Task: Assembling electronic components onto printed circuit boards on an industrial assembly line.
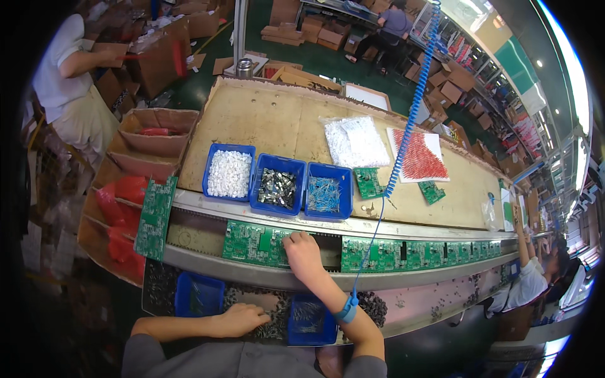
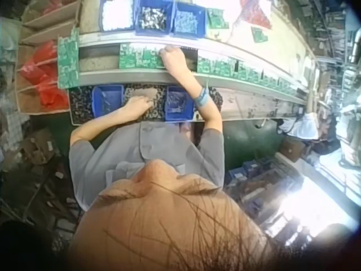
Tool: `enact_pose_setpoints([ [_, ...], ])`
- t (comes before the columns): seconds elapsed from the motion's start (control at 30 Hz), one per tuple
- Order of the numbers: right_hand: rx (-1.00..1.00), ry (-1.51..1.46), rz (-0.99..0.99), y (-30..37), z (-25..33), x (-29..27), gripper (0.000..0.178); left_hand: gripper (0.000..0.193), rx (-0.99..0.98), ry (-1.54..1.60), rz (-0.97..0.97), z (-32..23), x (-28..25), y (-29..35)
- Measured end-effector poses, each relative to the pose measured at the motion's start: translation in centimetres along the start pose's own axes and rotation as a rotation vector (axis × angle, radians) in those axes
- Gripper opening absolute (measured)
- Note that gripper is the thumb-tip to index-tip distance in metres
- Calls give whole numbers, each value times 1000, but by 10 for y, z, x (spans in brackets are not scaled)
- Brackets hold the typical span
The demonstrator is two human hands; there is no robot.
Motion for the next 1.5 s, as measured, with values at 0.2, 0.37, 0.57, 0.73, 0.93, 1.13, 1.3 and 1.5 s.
enact_pose_setpoints([
  [0.2, -81, -280, 248, 30, 59, -20, 19, 17, -83, 414, -212, 31, -40, 3],
  [0.37, -249, -238, 579, 78, 109, 15, 20, 12, -246, 490, -496, 63, -95, -11],
  [0.57, -266, -214, 546, 92, 117, 42, 16, 9, -206, 172, -757, 101, -96, -21],
  [0.73, -318, -253, 630, 85, 113, 41, 17, 14, -195, -26, -783, 102, -101, -28],
  [0.93, -284, -306, 472, 68, 111, 23, 17, 29, -176, -129, -781, 102, -102, -33],
  [1.13, -323, -310, 518, 71, 107, 29, 17, 33, -142, -163, -744, 105, -103, -33],
  [1.3, -301, -274, 458, 75, 108, 33, 16, 33, -129, -246, -686, 100, -106, -34],
  [1.5, -301, -278, 488, 74, 108, 26, 16, 34, -157, -316, -617, 99, -108, -38],
])
Point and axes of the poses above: each hand's wrist, its own y-axis away from the middle knuckle, its own x-axis out of the palm, z = x × y, the point moved 2 cm from there along -y, towards the middle knuckle, and after that the axes turned 6 degrees about -x, right-handed, at the moved point
